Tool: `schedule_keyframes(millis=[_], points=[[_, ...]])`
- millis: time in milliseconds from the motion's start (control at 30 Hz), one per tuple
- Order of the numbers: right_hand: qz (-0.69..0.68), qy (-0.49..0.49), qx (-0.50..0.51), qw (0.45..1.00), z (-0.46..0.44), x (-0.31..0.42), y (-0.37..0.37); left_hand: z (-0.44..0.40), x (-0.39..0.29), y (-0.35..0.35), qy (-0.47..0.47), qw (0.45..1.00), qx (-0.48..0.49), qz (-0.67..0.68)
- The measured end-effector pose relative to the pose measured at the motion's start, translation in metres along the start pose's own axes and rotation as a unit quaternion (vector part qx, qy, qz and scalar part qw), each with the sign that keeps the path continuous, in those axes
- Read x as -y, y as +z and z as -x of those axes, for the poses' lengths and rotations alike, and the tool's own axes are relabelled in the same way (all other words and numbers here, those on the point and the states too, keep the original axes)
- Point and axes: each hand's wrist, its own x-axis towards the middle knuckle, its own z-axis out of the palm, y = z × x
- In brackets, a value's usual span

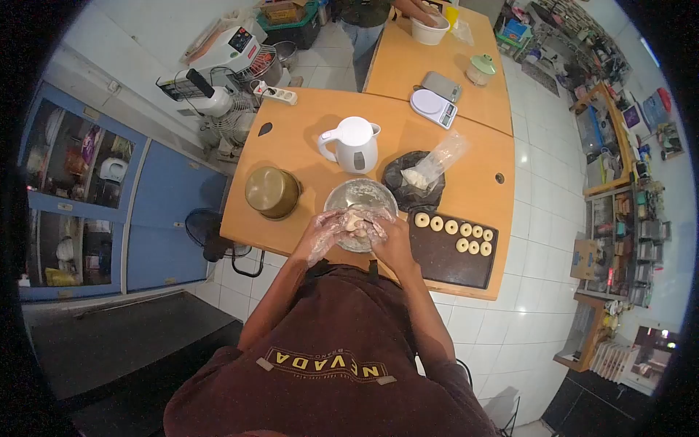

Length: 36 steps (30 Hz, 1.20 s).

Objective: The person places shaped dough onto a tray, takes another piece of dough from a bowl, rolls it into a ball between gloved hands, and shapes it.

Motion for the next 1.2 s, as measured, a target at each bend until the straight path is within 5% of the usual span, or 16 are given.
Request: schedule_keyframes(millis=[233,467,867,1200], points=[[-0.003,0.004,-0.003,1.000,-0.010,-0.013,0.003,-0.003,-0.004,0.009,0.018,1.000,-0.002,0.000],[-0.078,0.031,-0.021,0.996,-0.029,0.032,-0.006,0.000,-0.016,0.018,0.130,0.980,0.026,-0.149],[-0.100,-0.003,0.035,0.994,-0.036,0.036,-0.022,-0.003,-0.004,0.006,0.068,0.997,-0.005,0.036],[-0.076,0.021,0.035,0.996,-0.032,0.030,-0.022,-0.003,-0.001,0.008,0.059,0.998,0.028,-0.016]])
